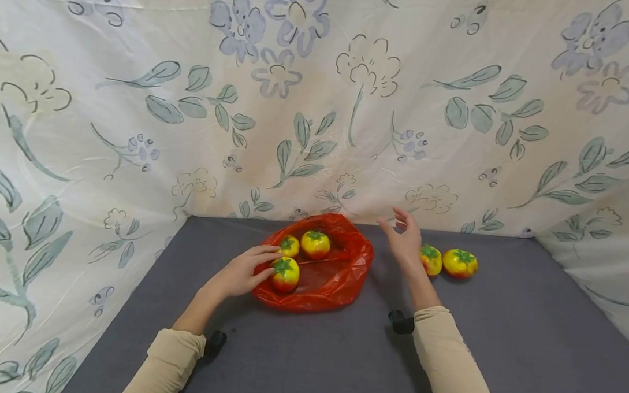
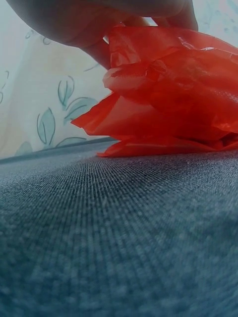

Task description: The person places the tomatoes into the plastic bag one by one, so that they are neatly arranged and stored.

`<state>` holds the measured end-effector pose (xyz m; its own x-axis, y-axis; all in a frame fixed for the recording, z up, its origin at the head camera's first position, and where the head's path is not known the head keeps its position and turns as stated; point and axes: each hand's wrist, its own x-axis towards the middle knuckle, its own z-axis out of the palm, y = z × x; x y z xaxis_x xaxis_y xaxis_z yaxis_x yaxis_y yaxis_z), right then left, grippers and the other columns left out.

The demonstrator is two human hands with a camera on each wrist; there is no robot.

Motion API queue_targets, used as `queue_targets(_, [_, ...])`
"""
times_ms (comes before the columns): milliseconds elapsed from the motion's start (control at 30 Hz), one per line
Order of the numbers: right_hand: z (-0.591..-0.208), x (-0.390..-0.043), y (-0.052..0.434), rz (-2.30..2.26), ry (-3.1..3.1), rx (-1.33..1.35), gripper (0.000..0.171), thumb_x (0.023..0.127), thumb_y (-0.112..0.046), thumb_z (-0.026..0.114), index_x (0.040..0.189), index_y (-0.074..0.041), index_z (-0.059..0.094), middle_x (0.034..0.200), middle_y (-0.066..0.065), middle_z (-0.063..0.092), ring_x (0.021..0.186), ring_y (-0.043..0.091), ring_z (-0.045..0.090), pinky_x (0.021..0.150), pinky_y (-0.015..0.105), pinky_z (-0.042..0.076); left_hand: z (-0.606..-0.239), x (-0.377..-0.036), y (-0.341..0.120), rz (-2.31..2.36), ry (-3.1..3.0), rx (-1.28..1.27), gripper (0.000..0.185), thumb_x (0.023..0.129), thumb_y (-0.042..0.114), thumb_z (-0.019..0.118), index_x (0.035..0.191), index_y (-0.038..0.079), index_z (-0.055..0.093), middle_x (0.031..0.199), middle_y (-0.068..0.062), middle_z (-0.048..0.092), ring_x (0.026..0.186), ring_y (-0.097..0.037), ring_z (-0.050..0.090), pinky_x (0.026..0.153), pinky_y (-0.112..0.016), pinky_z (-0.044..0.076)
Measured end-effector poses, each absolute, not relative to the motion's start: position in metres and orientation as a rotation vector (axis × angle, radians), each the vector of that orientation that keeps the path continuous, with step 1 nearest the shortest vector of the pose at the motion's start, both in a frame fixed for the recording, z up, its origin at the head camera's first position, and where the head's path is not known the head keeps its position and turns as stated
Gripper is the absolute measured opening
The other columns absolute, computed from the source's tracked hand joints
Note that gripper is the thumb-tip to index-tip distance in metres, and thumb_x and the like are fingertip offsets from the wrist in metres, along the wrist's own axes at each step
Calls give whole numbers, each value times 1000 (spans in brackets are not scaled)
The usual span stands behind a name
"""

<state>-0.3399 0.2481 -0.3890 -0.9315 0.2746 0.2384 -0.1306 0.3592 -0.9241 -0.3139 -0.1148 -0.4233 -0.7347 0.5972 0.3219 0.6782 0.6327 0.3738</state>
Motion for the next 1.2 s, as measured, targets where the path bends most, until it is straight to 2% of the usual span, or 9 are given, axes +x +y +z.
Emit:
queue_targets(167, [-393,-340,257,1569,-2215,-149,60,92,-32,64,141,-5,42,139,19,42,124,35,40,103,49,35,-423,-314,-115,-709,-2686,-1057,40,90,16,66,129,10,60,136,-9,51,128,-26,44,104,-46,36])
queue_targets(500, [-390,-336,271,1555,-2229,-237,65,92,-43,61,143,-8,40,141,16,42,126,33,39,104,48,34,-425,-314,-116,-704,-2711,-1041,40,91,18,65,130,11,60,137,-8,50,128,-25,43,104,-45,36])
queue_targets(667, [-392,-337,280,1554,-2200,-268,63,92,-40,60,143,-9,41,141,16,42,126,34,39,104,47,35,-425,-314,-116,-724,-2716,-1039,40,91,20,65,130,11,60,137,-7,50,128,-25,43,103,-46,36])
queue_targets(1200, [-394,-332,308,1531,-2133,-434,59,93,-41,58,141,-11,44,138,15,43,121,28,42,98,31,41,-425,-315,-114,-715,-2708,-1055,39,92,18,65,130,12,61,137,-7,50,128,-25,43,104,-45,36])
